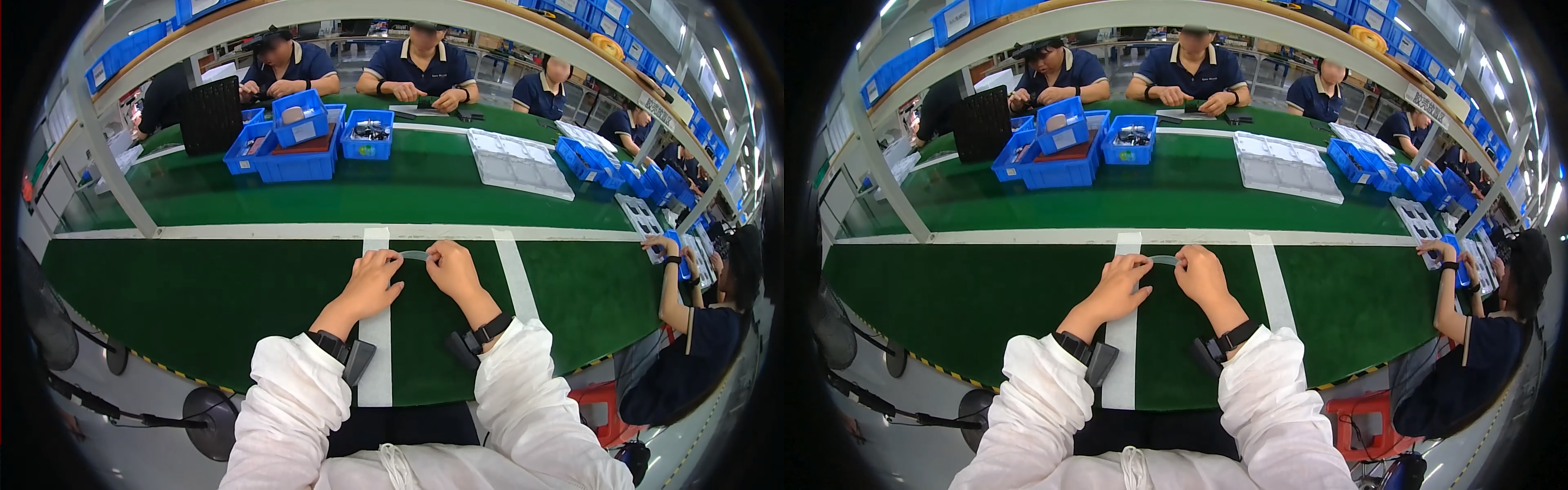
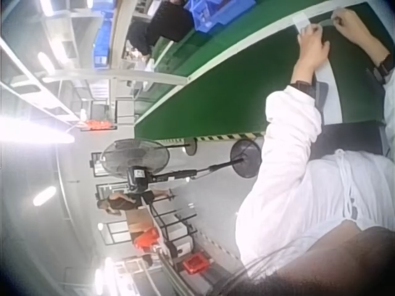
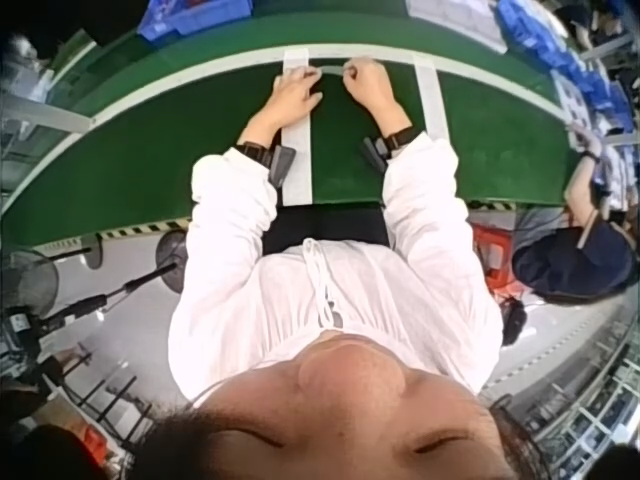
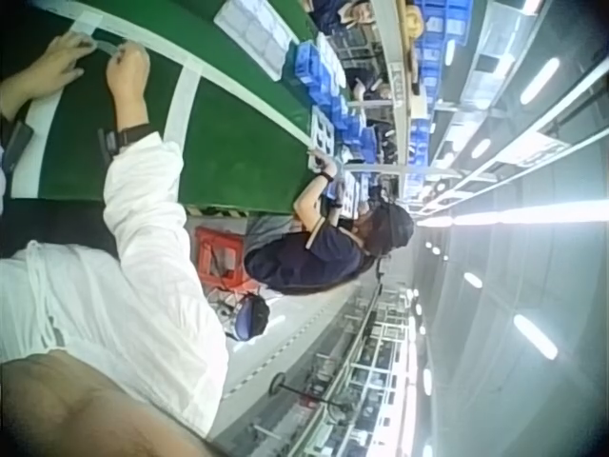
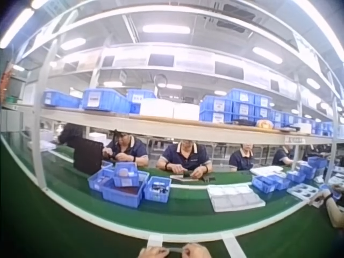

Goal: Assemble small plastic or electronic components on a manufacturing line workbench.

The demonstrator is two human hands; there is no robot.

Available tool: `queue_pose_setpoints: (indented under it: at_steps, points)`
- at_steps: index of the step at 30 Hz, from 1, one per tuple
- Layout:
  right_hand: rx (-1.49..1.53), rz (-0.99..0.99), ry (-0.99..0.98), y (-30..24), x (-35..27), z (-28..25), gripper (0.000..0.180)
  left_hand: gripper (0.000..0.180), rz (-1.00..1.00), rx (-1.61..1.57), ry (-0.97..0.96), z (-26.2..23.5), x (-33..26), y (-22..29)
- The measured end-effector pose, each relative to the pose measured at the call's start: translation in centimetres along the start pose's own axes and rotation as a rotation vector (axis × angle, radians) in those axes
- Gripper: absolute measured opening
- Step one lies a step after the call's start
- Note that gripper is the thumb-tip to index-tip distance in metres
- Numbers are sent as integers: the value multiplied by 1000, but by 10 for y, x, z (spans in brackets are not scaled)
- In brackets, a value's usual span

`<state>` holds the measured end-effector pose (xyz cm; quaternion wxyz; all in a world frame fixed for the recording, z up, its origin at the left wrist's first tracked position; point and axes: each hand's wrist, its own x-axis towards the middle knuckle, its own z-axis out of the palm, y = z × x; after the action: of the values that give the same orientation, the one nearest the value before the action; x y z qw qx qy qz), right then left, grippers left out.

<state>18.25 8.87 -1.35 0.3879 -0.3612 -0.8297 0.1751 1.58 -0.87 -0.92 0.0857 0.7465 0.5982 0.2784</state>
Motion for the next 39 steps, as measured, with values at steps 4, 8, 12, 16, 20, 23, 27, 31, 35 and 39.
queue_pose_setpoints:
  at_steps: [4,8,12,16,20,23,27,31,35,39]
  points:
    - [-92,-61,4,-4,-1,0,8,42,16,7,6,1,-1,-2]
    - [-104,-71,-18,-3,-2,1,8,42,22,25,10,2,-1,-3]
    - [-82,-68,-12,-3,-3,-2,8,42,17,-7,10,-1,0,1]
    - [-40,-41,-10,-3,-4,-1,9,40,-8,-60,33,-1,0,0]
    - [-16,-11,-12,-5,-3,-5,9,37,11,-92,77,-3,0,0]
    - [-50,5,-13,-3,-1,-4,8,37,20,-118,75,0,0,-3]
    - [-83,9,-11,-6,-3,-6,7,37,54,-88,95,-2,0,-3]
    - [-89,42,-36,-5,-3,-6,8,36,26,-92,70,-1,0,-3]
    - [-100,38,-39,-8,-4,-8,10,34,38,-94,76,-3,0,-1]
    - [-91,65,-48,-6,-4,-6,14,33,16,-90,70,-1,0,-3]
